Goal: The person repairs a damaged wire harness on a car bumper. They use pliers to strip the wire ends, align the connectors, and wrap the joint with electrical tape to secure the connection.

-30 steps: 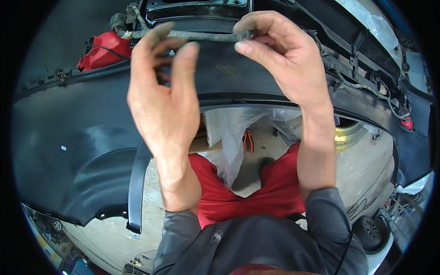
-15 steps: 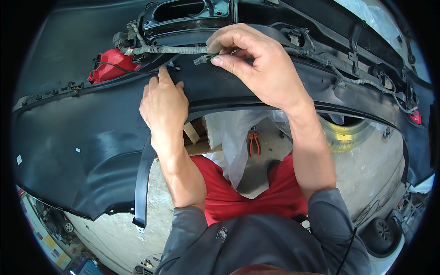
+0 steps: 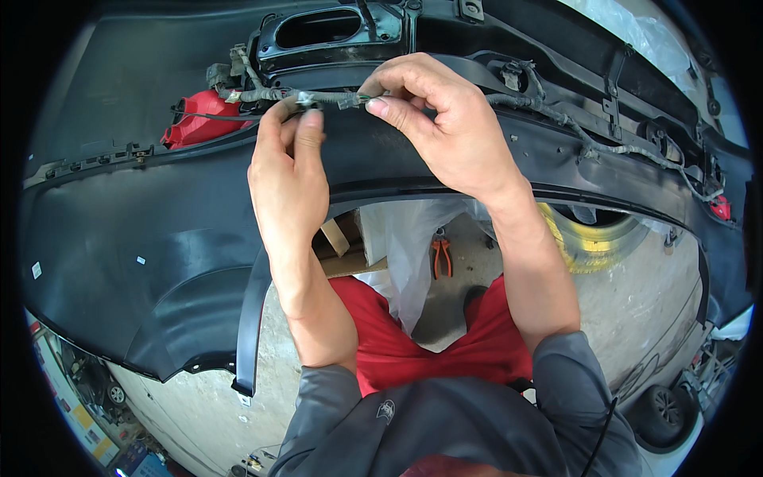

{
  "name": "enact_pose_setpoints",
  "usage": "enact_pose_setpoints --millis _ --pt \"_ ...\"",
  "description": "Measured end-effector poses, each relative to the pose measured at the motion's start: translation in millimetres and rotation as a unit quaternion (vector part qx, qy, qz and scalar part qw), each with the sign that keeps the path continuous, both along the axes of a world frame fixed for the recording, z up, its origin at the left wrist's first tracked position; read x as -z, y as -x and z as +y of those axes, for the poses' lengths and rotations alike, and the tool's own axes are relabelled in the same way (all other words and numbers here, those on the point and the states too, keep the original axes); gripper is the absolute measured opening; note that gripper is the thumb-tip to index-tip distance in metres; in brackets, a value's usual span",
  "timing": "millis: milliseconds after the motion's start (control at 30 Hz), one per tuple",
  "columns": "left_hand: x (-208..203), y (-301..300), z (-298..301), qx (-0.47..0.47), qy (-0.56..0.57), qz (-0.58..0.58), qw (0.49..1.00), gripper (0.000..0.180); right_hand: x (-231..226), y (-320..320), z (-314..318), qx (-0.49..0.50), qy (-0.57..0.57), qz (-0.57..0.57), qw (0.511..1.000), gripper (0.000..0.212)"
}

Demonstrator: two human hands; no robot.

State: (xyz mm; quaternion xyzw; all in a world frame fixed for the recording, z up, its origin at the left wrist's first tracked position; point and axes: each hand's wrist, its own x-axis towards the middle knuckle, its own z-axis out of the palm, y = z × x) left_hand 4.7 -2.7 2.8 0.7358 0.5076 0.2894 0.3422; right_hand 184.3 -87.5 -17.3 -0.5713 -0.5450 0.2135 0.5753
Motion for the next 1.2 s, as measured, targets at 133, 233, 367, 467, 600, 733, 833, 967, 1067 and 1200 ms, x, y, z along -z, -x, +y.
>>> enact_pose_setpoints --millis 133,233,367,467,600,733,833,967,1067,1200 --pt "0.0 4.8 0.3 0.062 0.151 -0.240 0.957 0.040 4.6 3.8 4.1 0.020 -0.042 -0.046 0.998 0.015" --pt "-3.2 14.7 6.3 0.064 0.200 -0.324 0.922 0.035 3.5 5.5 4.8 0.022 -0.022 -0.016 0.999 0.013" --pt "-2.1 22.2 8.9 0.072 0.248 -0.392 0.883 0.037 5.9 4.9 7.4 0.020 -0.036 -0.039 0.998 0.015" --pt "0.3 17.0 9.5 0.058 0.235 -0.399 0.884 0.037 8.4 7.8 8.9 0.035 -0.028 0.079 0.996 0.015" --pt "11.9 -2.7 0.5 0.027 0.127 -0.267 0.955 0.035 13.8 20.0 18.2 0.071 -0.110 -0.169 0.977 0.011" --pt "2.5 5.0 9.3 -0.058 0.137 -0.345 0.927 0.029 -10.0 16.1 7.4 0.146 0.083 0.100 0.981 0.014" --pt "10.9 -2.6 2.1 0.025 0.102 -0.262 0.959 0.027 8.7 22.4 15.7 0.098 -0.046 -0.043 0.993 0.017" --pt "15.6 1.5 13.6 -0.019 0.173 -0.375 0.910 0.022 3.9 15.6 13.9 0.080 -0.023 -0.071 0.994 0.018" --pt "11.9 2.9 10.8 -0.021 0.241 -0.425 0.872 0.024 5.0 14.8 12.1 0.086 -0.026 -0.038 0.995 0.019" --pt "12.7 5.4 12.0 -0.004 0.284 -0.453 0.845 0.030 13.2 21.7 16.8 0.056 -0.065 -0.003 0.996 0.018"
